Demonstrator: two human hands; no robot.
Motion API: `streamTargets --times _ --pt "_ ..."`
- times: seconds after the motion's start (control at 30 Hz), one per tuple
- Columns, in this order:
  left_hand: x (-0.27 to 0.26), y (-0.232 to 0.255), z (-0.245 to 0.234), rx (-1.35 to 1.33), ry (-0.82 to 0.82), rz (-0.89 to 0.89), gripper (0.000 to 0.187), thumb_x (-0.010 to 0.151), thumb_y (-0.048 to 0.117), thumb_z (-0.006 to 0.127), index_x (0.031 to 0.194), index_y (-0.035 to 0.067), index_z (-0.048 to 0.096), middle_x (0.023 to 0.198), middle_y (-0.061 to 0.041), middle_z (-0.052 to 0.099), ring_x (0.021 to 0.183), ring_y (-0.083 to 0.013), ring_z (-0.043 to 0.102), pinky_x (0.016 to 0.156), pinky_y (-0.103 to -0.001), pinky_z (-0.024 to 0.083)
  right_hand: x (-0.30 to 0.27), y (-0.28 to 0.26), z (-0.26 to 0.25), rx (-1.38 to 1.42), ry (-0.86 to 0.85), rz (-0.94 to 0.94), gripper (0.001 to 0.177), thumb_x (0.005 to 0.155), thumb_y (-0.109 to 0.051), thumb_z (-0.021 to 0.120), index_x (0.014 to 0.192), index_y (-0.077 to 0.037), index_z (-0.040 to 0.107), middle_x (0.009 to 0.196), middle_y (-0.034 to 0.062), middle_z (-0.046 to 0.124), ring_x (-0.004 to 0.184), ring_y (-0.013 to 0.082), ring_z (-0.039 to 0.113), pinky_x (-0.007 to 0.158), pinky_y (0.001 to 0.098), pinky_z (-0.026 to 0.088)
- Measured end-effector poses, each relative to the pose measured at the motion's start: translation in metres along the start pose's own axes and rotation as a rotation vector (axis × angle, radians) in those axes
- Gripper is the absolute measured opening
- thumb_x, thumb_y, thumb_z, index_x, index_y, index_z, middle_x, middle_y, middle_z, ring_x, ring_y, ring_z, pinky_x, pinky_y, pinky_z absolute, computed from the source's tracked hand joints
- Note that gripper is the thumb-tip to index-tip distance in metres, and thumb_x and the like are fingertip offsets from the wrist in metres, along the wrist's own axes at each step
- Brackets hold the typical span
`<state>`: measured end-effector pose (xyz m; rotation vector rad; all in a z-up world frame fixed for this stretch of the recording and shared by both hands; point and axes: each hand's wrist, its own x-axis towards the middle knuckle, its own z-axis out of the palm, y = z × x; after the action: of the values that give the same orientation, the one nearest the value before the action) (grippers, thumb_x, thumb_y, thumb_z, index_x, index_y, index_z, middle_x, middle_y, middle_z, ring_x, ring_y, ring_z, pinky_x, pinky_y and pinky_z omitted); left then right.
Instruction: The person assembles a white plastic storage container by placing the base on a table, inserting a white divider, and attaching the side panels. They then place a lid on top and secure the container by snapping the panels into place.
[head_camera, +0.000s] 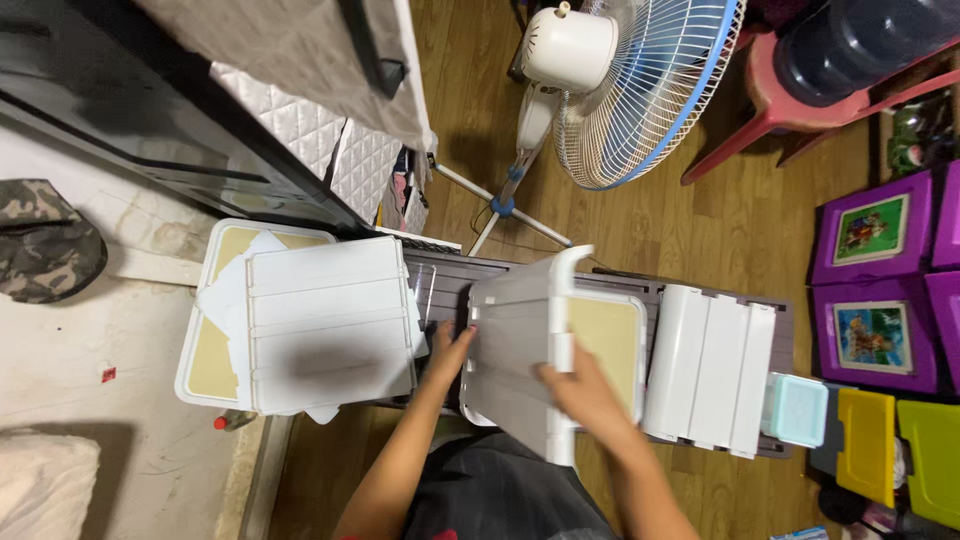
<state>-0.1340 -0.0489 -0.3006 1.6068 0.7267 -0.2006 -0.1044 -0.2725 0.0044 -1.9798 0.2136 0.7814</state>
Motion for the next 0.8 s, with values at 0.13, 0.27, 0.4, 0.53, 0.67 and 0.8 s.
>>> streamTargets --times 0.13,0.27,0.4,0.53,0.67,0.8 --pt "-0.009 0.032 -0.002 -0.092 -0.073 0.054 0.078 0.088 0.043 0.077 0.141 -0.006 0.046 0.134 -0.021 0.057 0.125 -0.0264 0.056 0.104 -0.037 0.045 -0.041 0.024 -0.096 0.335 0.090 -0.061 0.057 0.083 -0.019 0.064 0.137 -0.003 0.055 0.114 0.0104 0.070 0.101 0.0199 0.067 0.086 0.0342 0.055" --pt "-0.052 0.091 -0.018 -0.203 -0.262 0.116 0.048 0.093 0.031 0.072 0.123 -0.003 0.060 0.110 -0.012 0.071 0.099 -0.0162 0.066 0.089 -0.030 0.052 -0.082 0.041 -0.148 0.405 0.228 0.025 0.071 0.073 -0.009 0.066 0.142 -0.001 0.057 0.118 0.0159 0.068 0.108 0.0250 0.063 0.091 0.0388 0.048" --pt "-0.102 0.142 -0.007 -0.224 -0.422 0.129 0.033 0.095 0.027 0.072 0.109 -0.001 0.062 0.100 -0.008 0.070 0.091 -0.0121 0.065 0.082 -0.028 0.052 -0.125 0.073 -0.179 0.563 0.351 0.029 0.074 0.071 -0.010 0.064 0.143 0.004 0.056 0.123 0.0197 0.067 0.111 0.0272 0.064 0.095 0.0401 0.047" --pt "-0.139 0.183 0.025 -0.315 -0.417 0.288 0.030 0.097 0.026 0.069 0.111 0.002 0.059 0.101 -0.006 0.068 0.094 -0.0094 0.060 0.083 -0.027 0.050 -0.144 0.131 -0.205 0.733 0.428 -0.098 0.078 0.072 -0.012 0.063 0.147 0.006 0.052 0.123 0.0215 0.065 0.111 0.0307 0.064 0.095 0.0429 0.048" --pt "-0.165 0.227 0.039 -0.112 -0.299 0.356 0.029 0.100 0.029 0.066 0.106 0.002 0.058 0.095 -0.009 0.068 0.089 -0.0137 0.060 0.081 -0.031 0.050 -0.140 0.200 -0.219 0.891 0.353 -0.185 0.082 0.073 -0.011 0.068 0.151 0.005 0.047 0.129 0.0198 0.063 0.116 0.0305 0.061 0.097 0.0424 0.048" --pt "-0.183 0.257 0.050 -0.046 -0.324 0.478 0.029 0.100 0.031 0.061 0.108 0.003 0.056 0.097 -0.009 0.069 0.091 -0.0167 0.064 0.085 -0.032 0.051 -0.139 0.244 -0.212 0.967 0.412 -0.142 0.088 0.071 -0.011 0.070 0.154 0.002 0.044 0.133 0.0162 0.062 0.120 0.0276 0.060 0.100 0.0398 0.047"
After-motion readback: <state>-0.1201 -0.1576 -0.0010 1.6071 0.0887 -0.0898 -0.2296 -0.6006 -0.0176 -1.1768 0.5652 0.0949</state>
